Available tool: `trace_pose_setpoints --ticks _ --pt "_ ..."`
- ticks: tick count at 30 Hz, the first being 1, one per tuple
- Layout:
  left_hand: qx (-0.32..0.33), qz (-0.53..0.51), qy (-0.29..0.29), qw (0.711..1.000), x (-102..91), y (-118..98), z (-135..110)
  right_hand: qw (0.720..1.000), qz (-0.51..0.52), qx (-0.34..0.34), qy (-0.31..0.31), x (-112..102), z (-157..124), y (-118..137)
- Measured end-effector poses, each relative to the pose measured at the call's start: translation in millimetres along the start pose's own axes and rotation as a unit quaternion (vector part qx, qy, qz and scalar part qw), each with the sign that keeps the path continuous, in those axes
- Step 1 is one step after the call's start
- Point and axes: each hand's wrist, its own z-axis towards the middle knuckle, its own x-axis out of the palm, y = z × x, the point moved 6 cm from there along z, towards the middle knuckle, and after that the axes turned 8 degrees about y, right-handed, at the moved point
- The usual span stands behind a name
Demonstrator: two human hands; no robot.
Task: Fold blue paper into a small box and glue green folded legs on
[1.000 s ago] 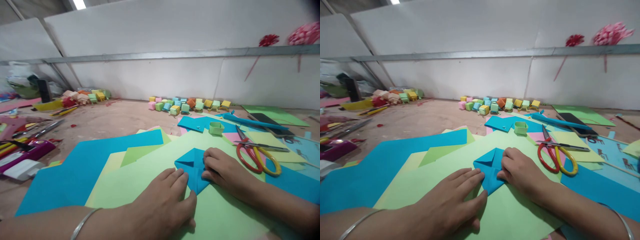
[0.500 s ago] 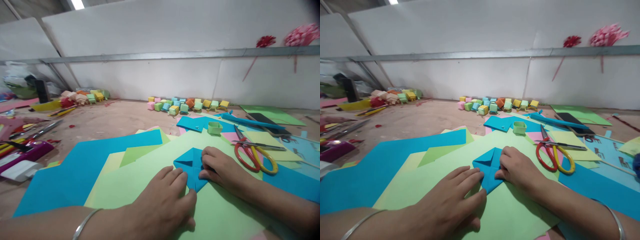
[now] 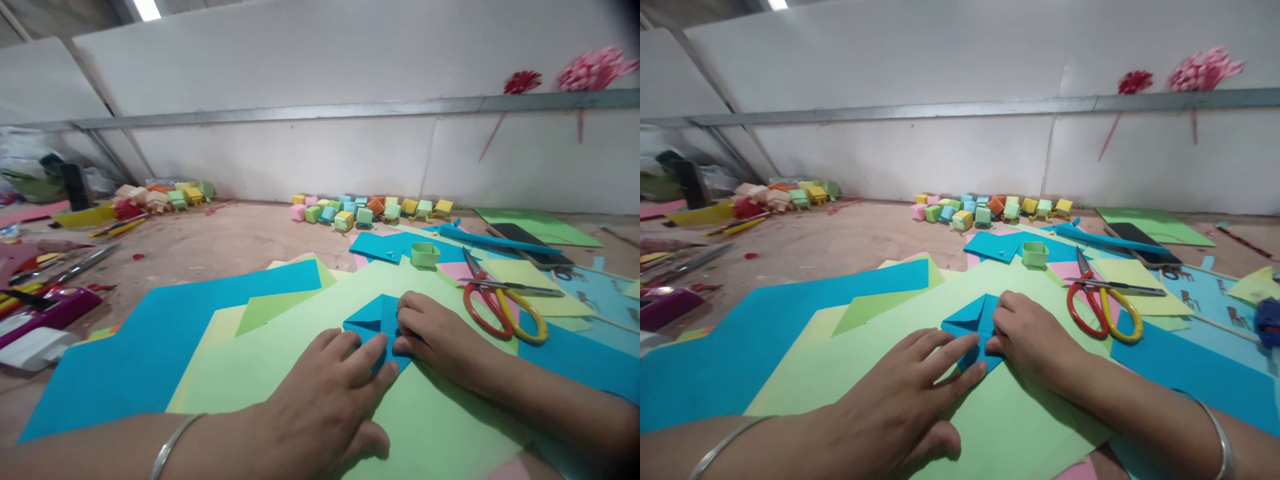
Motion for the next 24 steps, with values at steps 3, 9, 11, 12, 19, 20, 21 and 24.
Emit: trace_pose_setpoints --ticks 3,9,11,12,19,20,21,24 --pt "0.010 0.018 0.006 1.000 0.9 0 0 1.000 -0.008 -0.010 -0.017 2 -1 -1" --pt "-0.002 0.024 0.046 0.999 1.2 -1 4 0.998 0.063 -0.014 -0.001 -3 -10 2" --pt "-0.002 0.026 0.048 0.998 0.1 -1 5 0.996 0.092 -0.001 0.017 -6 -11 -2" --pt "-0.002 0.027 0.049 0.998 -0.2 -1 5 0.994 0.108 0.010 0.027 -8 -12 -6" --pt "0.009 0.001 0.030 1.000 -1.3 2 4 0.981 0.172 0.026 0.087 -16 -9 -32" --pt "0.011 -0.007 0.021 1.000 -1.6 2 5 0.980 0.175 0.027 0.088 -16 -8 -33" --pt "0.013 -0.013 0.011 1.000 -2.1 2 6 0.980 0.177 0.027 0.087 -17 -8 -33" --pt "0.015 -0.019 -0.022 0.999 -4.0 3 8 0.980 0.179 0.024 0.081 -17 -8 -31"
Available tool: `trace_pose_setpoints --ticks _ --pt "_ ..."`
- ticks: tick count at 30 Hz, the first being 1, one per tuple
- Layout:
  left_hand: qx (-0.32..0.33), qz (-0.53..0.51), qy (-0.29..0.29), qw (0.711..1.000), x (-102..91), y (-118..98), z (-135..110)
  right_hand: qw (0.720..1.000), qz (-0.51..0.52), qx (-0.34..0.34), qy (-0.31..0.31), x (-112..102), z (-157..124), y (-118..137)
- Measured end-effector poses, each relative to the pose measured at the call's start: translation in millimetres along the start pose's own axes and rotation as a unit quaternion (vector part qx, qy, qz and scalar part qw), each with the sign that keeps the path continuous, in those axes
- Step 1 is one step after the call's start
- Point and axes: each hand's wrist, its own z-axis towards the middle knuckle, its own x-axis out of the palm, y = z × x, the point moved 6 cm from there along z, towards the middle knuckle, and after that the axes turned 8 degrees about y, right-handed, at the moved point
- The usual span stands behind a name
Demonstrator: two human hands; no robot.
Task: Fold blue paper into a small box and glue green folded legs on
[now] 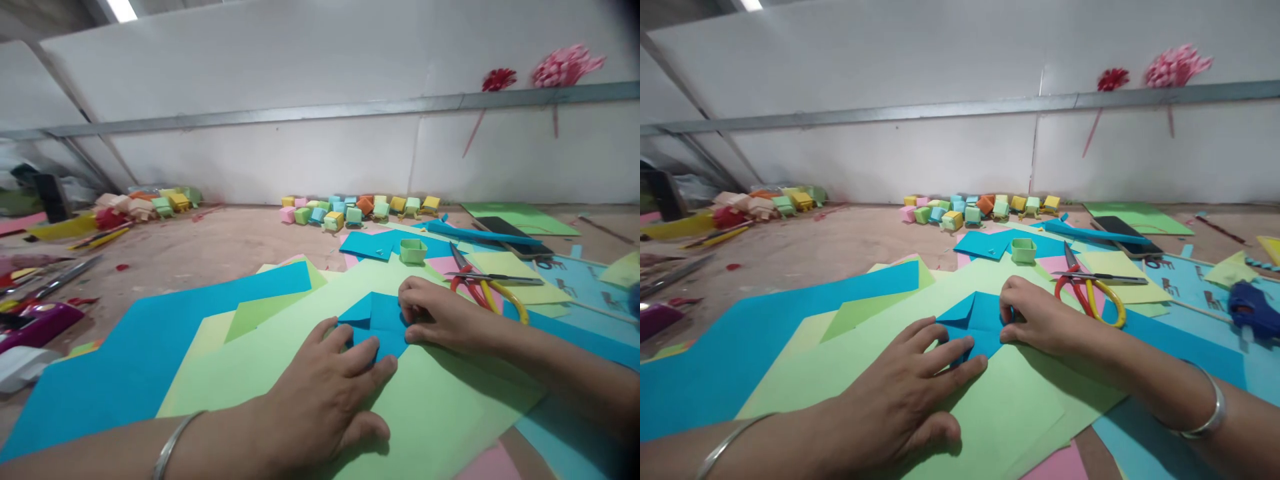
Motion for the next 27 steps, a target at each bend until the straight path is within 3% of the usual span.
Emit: trace_pose_setpoints --ticks 13,16,20,24,27 --pt "0.045 -0.008 -0.033 0.998 -5.1 7 -9 1.000 -0.003 -0.022 -0.010 1 0 -2" --pt "0.029 -0.023 -0.033 0.999 -2.8 6 -11 0.995 -0.011 -0.090 -0.049 -3 -1 -2" --pt "0.003 -0.066 -0.049 0.997 1.3 12 -8 0.965 -0.080 -0.215 -0.128 -12 -8 3" --pt "-0.006 -0.076 -0.098 0.992 -2.2 25 -5 0.942 -0.177 -0.254 -0.133 -10 -13 6" --pt "-0.001 -0.058 -0.099 0.993 -5.2 30 -5 0.921 -0.195 -0.297 -0.158 -10 -19 12"
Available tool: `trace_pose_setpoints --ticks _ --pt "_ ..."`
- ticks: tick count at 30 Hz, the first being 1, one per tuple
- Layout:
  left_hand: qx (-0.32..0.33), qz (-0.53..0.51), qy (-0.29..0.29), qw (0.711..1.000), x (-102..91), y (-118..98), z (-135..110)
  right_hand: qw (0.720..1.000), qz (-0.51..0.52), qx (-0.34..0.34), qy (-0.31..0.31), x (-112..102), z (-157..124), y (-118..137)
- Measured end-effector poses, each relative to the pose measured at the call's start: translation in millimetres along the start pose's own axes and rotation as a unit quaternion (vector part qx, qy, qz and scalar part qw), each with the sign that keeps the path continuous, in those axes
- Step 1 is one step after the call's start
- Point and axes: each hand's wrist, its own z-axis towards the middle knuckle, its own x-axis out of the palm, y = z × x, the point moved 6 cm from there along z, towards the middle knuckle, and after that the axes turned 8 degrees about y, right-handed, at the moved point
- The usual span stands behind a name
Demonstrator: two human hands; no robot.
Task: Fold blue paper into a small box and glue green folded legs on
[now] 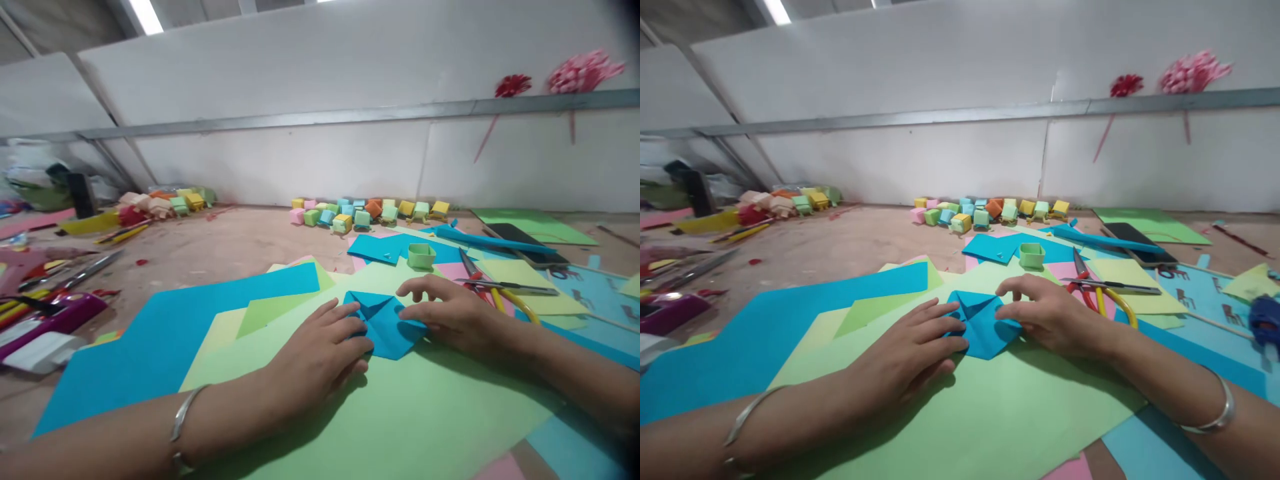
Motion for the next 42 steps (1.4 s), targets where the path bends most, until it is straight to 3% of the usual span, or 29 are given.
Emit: trace_pose_setpoints --ticks 3,6,10,12,15,22,27,34,42 --pt "0.007 0.035 0.000 0.999 -2.3 -1 0 0.998 0.002 -0.053 -0.023 -2 1 11" --pt "0.006 0.082 -0.014 0.997 -2.3 -7 -3 0.996 0.047 -0.081 0.000 3 4 23" --pt "0.017 0.090 0.027 0.995 5.3 -21 -7 0.989 0.110 -0.095 0.007 7 9 36" --pt "0.028 0.092 0.042 0.994 7.2 -27 -9 0.988 0.132 -0.074 -0.017 5 11 36" --pt "0.039 0.105 0.043 0.993 7.2 -31 -11 0.992 0.126 0.018 -0.019 8 14 28" --pt "0.048 0.128 0.044 0.990 12.0 -32 -10 0.985 -0.018 0.164 0.053 27 14 21" --pt "0.048 0.127 0.051 0.989 12.0 -32 -8 0.963 -0.017 0.237 0.125 35 14 16" --pt "0.041 0.122 0.066 0.990 13.3 -35 -11 0.956 0.101 0.250 0.113 31 9 10" --pt "0.042 0.127 0.043 0.990 11.3 -36 -15 0.930 0.231 0.220 0.183 19 9 25"
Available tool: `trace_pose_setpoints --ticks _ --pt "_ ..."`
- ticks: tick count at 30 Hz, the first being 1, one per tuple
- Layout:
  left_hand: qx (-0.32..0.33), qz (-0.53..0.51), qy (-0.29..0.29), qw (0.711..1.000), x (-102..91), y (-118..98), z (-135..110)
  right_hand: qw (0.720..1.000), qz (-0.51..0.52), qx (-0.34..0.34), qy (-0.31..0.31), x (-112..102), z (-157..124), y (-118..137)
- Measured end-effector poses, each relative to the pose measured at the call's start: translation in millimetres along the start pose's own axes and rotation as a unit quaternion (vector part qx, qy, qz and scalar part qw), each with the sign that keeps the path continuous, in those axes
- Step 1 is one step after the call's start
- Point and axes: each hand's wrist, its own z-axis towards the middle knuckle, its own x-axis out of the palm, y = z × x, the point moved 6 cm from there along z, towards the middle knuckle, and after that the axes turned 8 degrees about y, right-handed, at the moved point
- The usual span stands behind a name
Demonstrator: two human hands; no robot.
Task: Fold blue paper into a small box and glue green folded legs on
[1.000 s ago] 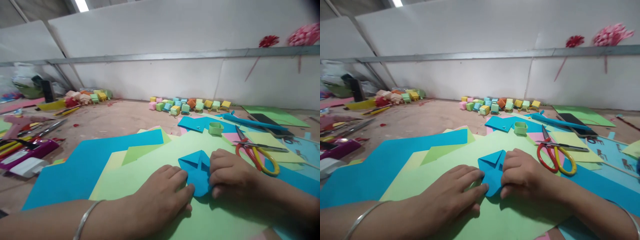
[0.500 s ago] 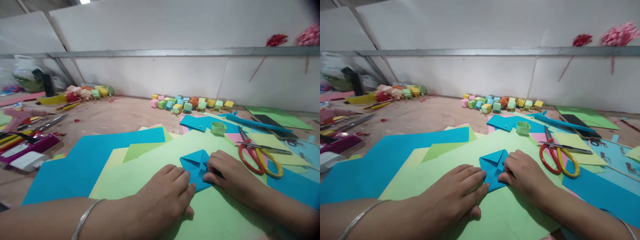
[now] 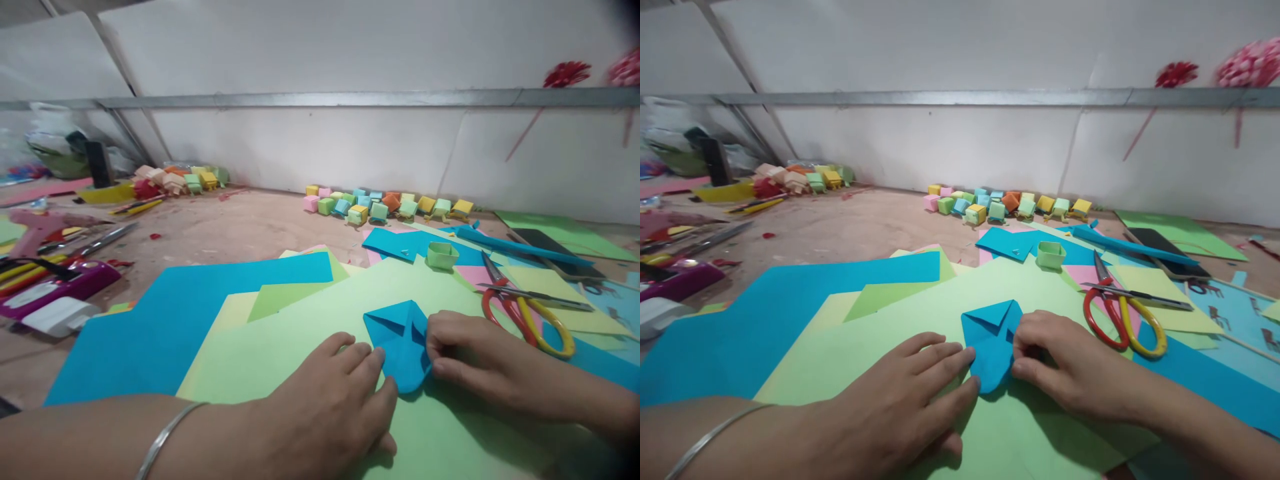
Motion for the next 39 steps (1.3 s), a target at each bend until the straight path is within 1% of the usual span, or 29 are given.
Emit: trace_pose_setpoints --ticks 3,8,11,14,17,19,21,23,25,27,29,31,33,36,39 --pt "-0.006 0.007 -0.005 1.000 -2.2 -1 -1 0.999 0.030 -0.005 0.023 -1 -1 1" --pt "-0.004 0.012 -0.016 1.000 -2.0 -2 -2 0.996 0.036 -0.047 0.063 0 -2 0" --pt "0.000 0.015 -0.017 1.000 -0.7 -2 -2 0.997 0.032 -0.039 0.058 -1 0 1" --pt "0.003 0.021 -0.009 1.000 1.1 -2 -1 1.000 0.012 0.006 0.023 0 2 0" --pt "0.009 0.033 0.000 0.999 3.2 -4 -1 0.998 -0.031 0.036 -0.040 2 1 -2" --pt "0.016 0.043 -0.004 0.999 3.6 -6 -1 0.991 -0.079 0.007 -0.108 2 -2 3" --pt "0.023 0.052 -0.016 0.998 3.0 -8 -3 0.975 -0.132 -0.050 -0.174 1 -8 12" --pt "0.029 0.057 -0.024 0.998 1.9 -9 -3 0.962 -0.164 -0.082 -0.202 3 -11 18" --pt "0.030 0.059 -0.016 0.998 1.0 -10 -3 0.968 -0.152 -0.064 -0.188 5 -10 14" --pt "0.029 0.060 -0.001 0.998 -0.6 -11 -2 0.980 -0.120 -0.013 -0.159 7 -7 4" --pt "0.026 0.053 0.021 0.998 -1.9 -11 0 0.985 -0.103 0.031 -0.137 11 -4 -4" --pt "0.023 0.041 0.042 0.998 -3.1 -10 2 0.986 -0.101 0.047 -0.123 15 -1 -9" --pt "0.020 0.030 0.058 0.998 -3.6 -10 4 0.986 -0.106 0.048 -0.121 19 0 -10" --pt "0.023 0.026 0.064 0.997 -3.3 -10 5 0.982 -0.132 0.044 -0.130 20 -1 -9" --pt "0.028 0.033 0.062 0.997 -1.5 -10 5 0.981 -0.164 -0.005 -0.105 20 -1 -3"
